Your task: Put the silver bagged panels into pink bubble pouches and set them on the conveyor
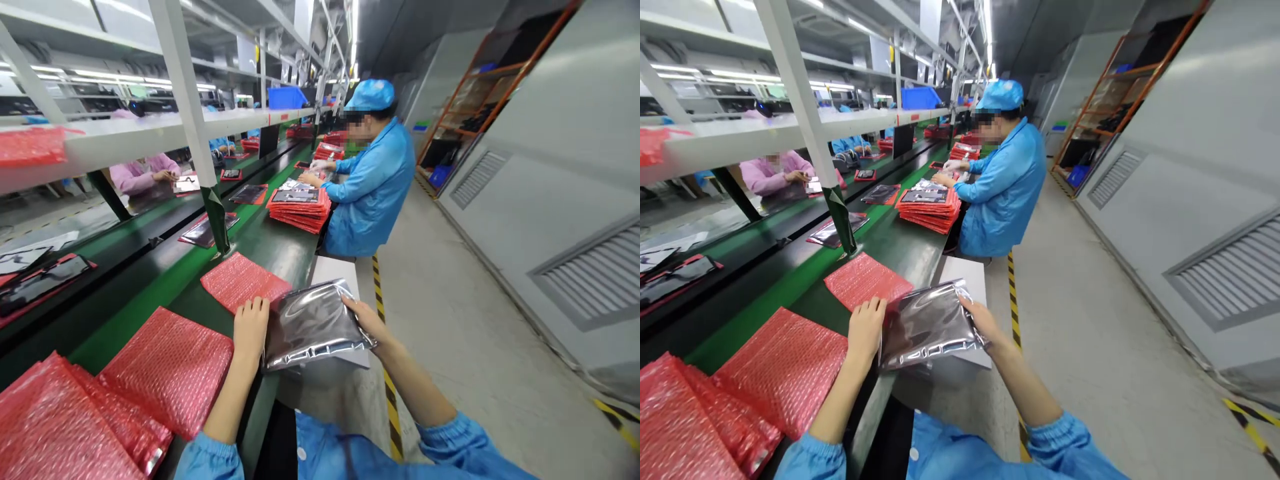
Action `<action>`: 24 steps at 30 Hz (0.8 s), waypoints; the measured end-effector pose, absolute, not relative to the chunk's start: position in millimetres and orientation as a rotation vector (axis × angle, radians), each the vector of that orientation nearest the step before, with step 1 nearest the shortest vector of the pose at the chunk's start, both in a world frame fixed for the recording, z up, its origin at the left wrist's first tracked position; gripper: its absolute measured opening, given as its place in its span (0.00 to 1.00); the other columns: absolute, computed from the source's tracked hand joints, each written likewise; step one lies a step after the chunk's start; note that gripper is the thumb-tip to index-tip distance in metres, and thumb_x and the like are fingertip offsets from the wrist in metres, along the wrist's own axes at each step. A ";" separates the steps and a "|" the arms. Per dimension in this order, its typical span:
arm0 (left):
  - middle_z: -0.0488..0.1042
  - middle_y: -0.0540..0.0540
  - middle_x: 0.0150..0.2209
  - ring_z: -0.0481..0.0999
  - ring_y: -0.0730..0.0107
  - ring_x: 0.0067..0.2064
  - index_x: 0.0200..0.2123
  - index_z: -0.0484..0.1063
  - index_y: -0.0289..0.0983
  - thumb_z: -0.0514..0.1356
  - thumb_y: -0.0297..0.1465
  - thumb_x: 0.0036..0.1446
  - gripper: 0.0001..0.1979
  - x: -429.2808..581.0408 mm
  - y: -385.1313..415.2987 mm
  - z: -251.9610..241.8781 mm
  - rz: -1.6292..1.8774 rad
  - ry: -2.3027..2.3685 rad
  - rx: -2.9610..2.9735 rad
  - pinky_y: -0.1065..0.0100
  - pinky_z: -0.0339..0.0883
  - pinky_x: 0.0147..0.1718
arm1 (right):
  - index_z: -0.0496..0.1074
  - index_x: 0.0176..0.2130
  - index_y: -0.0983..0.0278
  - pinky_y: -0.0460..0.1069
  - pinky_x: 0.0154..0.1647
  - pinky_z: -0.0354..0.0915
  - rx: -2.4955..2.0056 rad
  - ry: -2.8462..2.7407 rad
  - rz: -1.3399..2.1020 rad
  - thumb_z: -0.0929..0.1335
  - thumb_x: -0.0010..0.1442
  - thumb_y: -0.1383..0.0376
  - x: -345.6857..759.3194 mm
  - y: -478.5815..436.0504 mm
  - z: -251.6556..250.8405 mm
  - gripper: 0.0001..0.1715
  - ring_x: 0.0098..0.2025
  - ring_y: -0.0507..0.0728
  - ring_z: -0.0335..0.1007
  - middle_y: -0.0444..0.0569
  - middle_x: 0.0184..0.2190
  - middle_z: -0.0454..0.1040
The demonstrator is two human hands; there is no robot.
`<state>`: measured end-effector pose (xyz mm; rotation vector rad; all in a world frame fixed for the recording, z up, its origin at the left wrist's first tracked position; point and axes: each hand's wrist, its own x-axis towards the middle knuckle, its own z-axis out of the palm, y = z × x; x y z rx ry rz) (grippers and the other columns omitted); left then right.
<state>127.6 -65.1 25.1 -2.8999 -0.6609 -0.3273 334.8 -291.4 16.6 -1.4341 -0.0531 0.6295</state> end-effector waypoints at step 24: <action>0.79 0.39 0.48 0.78 0.53 0.51 0.53 0.76 0.36 0.58 0.21 0.70 0.13 85.0 -63.0 4.3 -0.443 -0.911 -2.895 0.50 0.69 0.58 | 0.78 0.34 0.60 0.57 0.30 0.79 -1.452 0.176 0.502 0.79 0.46 0.49 289.2 -259.3 -16.5 0.22 0.36 0.69 0.84 0.57 0.31 0.83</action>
